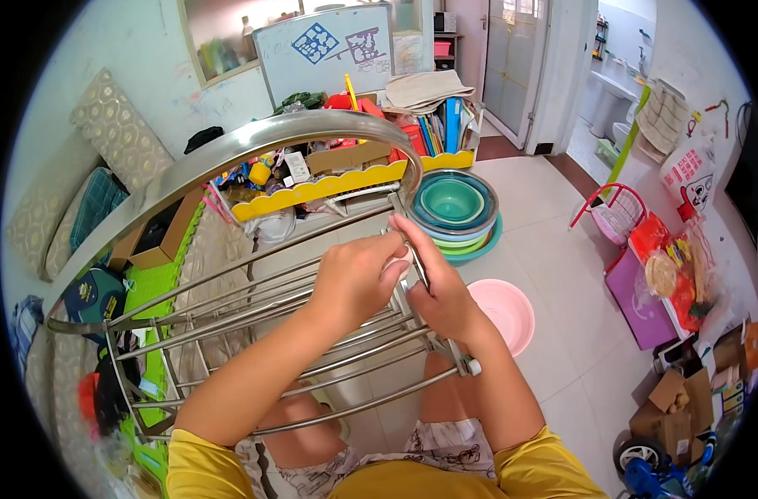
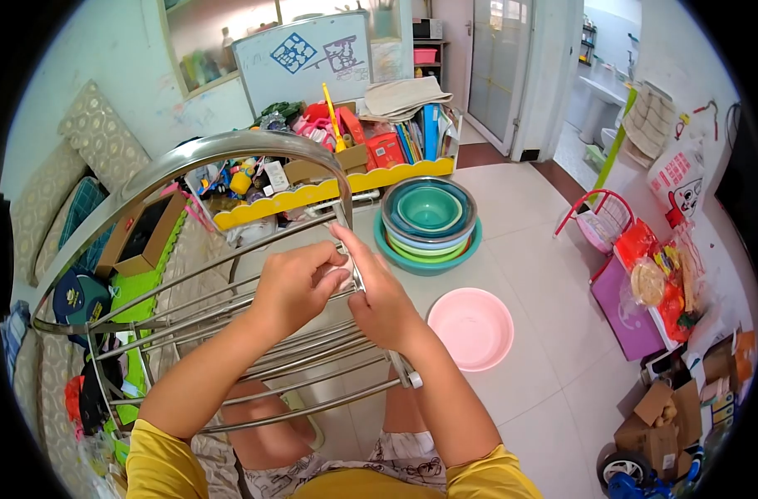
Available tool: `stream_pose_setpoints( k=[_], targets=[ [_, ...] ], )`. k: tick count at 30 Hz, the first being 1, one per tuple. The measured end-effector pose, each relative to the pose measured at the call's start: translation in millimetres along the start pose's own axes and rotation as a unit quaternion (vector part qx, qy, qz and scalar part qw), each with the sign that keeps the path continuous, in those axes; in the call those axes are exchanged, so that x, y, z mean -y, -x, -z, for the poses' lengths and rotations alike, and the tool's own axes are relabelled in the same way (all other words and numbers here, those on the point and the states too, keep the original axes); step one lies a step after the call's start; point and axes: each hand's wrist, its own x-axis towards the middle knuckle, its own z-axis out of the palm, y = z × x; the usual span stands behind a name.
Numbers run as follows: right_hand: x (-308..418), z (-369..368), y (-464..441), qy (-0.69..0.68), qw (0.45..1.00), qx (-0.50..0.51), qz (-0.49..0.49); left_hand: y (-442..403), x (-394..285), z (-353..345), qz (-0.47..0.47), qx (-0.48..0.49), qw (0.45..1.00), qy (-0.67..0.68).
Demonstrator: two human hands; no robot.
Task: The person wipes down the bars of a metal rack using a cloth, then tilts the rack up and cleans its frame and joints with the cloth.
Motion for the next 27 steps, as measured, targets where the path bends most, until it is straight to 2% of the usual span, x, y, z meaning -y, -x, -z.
stream_pose_setpoints(
  k=[10, 15, 21, 27],
  targets=[
    [7, 0, 0, 0.002, 1.000, 0.007, -0.029, 19, 8, 23, 0.033, 0.025, 0.999, 0.018],
    [8, 0, 0, -0.002, 1.000, 0.005, -0.021, 31, 8, 42, 0.107, 0.056, 0.993, 0.009],
    [14, 1, 1, 0.000, 0.999, 0.004, -0.042, 31, 10, 35, 0.093, 0.021, 0.995, 0.028],
    [11, 1, 2, 0.015, 1.000, 0.002, -0.025, 18, 5, 26, 0.126, 0.047, 0.989, 0.060]
  ],
)
